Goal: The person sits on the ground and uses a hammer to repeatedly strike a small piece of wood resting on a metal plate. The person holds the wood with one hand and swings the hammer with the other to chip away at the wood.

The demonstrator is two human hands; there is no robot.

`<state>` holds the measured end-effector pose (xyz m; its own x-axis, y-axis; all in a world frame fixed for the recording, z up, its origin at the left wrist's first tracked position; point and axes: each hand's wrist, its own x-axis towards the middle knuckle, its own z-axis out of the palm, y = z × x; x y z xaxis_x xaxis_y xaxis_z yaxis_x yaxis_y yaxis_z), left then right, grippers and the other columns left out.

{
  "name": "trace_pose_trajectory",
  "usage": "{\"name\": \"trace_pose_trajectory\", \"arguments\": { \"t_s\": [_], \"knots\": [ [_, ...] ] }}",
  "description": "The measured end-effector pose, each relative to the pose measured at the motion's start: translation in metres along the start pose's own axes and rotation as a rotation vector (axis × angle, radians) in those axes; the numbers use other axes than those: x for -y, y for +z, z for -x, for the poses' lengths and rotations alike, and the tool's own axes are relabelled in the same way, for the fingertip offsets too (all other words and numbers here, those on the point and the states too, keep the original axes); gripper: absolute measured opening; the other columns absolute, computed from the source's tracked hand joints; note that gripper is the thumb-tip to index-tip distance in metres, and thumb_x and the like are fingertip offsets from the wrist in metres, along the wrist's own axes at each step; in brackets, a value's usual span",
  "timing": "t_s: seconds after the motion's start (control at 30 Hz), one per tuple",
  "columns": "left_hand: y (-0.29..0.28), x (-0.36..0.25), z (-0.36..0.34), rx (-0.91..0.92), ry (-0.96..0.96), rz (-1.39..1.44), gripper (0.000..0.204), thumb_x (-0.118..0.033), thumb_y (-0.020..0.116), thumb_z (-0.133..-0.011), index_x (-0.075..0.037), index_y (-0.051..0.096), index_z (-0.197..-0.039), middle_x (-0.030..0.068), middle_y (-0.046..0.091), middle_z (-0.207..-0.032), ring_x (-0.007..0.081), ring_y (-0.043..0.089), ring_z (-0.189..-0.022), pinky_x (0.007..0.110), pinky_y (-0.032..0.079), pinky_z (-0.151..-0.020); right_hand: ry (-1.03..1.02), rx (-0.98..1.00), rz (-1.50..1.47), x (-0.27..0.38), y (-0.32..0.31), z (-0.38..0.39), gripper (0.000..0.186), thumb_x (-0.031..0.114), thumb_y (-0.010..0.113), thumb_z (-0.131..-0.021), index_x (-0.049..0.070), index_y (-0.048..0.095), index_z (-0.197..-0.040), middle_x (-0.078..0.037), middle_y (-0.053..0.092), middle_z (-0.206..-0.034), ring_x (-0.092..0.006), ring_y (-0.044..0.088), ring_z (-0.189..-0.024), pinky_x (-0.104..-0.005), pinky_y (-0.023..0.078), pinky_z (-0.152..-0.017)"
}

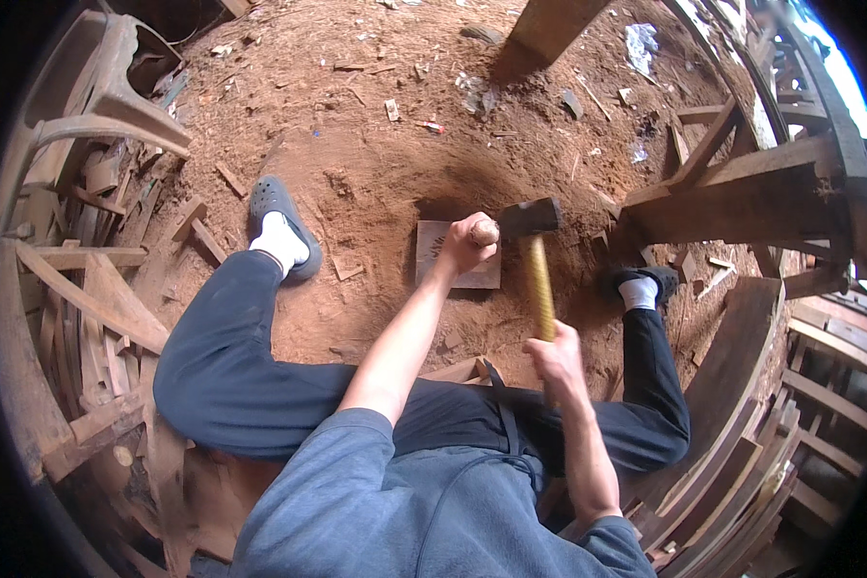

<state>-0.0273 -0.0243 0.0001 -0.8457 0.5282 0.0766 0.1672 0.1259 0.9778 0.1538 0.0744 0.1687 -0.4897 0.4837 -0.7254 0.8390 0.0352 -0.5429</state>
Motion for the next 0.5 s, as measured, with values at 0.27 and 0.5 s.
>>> {"name": "trace_pose_trajectory", "arguments": {
  "t_s": [0.27,0.5],
  "knots": [
    [0.005,0.011,0.001,-0.032,0.021,0.033,0.024,-0.013,0.069,-0.064,-0.005,0.056,-0.082,0.0127,0.064,-0.077,0.0293,0.065,-0.074,0.036,0.052,-0.066,-0.596,-0.302,-0.42,0.083,-0.081,0.074,0.014,-0.001,0.06,-0.065,0.005,0.05,-0.072,-0.002,0.05,-0.058,-0.0087,0.046,-0.043,-0.0227,0.038,-0.04],
    [0.009,0.012,0.002,-0.073,0.023,0.021,0.022,-0.014,0.067,-0.063,-0.004,0.056,-0.079,0.0128,0.062,-0.073,0.0294,0.063,-0.069,0.035,0.051,-0.063,-0.898,-0.587,-0.359,0.069,-0.042,0.042,0.013,-0.001,0.06,-0.068,0.005,0.049,-0.07,-0.002,0.047,-0.056,-0.0123,0.045,-0.046,-0.0256,0.04,-0.045]
  ]
}}
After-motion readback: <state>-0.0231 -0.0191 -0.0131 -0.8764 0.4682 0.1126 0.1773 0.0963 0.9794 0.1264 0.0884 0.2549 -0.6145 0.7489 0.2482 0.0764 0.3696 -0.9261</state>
